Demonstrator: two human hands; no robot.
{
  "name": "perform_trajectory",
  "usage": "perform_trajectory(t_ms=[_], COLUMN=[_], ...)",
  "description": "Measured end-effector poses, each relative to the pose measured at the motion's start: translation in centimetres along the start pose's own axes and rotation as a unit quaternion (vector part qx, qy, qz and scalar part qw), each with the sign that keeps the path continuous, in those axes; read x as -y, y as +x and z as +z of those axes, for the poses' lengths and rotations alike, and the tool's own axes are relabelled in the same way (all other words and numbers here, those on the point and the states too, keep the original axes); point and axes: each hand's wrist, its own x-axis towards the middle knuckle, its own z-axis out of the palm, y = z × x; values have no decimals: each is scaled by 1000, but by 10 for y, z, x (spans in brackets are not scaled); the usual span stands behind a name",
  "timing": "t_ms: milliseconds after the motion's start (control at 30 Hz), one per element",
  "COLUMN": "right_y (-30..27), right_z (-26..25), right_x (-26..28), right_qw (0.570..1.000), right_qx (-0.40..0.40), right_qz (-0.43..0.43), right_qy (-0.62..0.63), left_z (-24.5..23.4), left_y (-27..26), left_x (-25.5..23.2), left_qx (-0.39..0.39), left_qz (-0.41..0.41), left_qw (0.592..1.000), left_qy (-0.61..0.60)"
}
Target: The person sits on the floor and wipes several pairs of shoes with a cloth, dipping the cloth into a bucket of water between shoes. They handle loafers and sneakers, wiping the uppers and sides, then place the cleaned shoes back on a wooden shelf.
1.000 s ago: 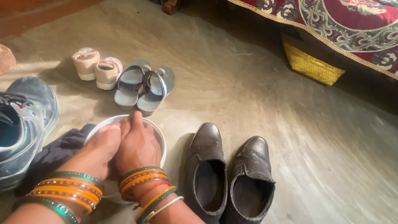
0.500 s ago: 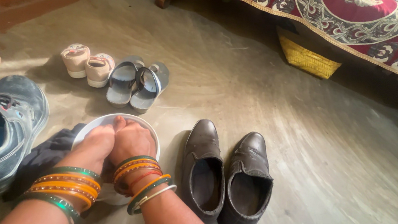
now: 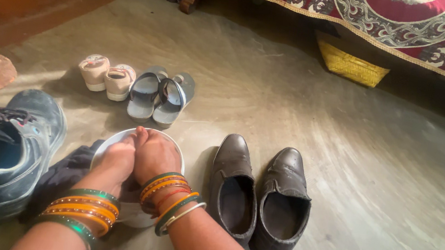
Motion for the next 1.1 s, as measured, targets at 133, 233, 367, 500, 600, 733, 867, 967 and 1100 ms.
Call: perform_trajectory(t_ms=[133, 233, 367, 500, 600, 733, 867, 967, 1100], right_y=[2, 7, 17, 14, 17, 14, -2, -16, -40], right_z=[-11, -29, -61, -88, -97, -92, -63, -25, 27], right_x=[1, -6, 7, 58, 95, 146, 198, 230, 262], right_qw=[999, 990, 954, 973, 950, 921, 920, 903, 882], right_qx=[42, 78, 80, 144, 160, 218, 180, 179, 267], right_qz=[16, -119, -288, -100, -172, -233, -328, -388, -386], right_qy=[22, 21, -8, 154, 208, 223, 117, 49, 45], left_z=[-16, -33, -55, -79, -107, -154, -210, -260, -319], left_y=[-21, -42, -84, -116, -134, -151, -161, -169, -160], left_x=[-20, -41, -90, -132, -157, -185, -184, -161, -126], left_qx=[108, 170, 124, 102, 121, 21, -76, -127, -159], left_qz=[24, 122, 7, 76, 151, 187, 231, 238, 169], left_qw=[983, 971, 985, 982, 970, 975, 968, 962, 972], left_qy=[-144, -114, -121, -140, -150, -116, -64, -27, -32])
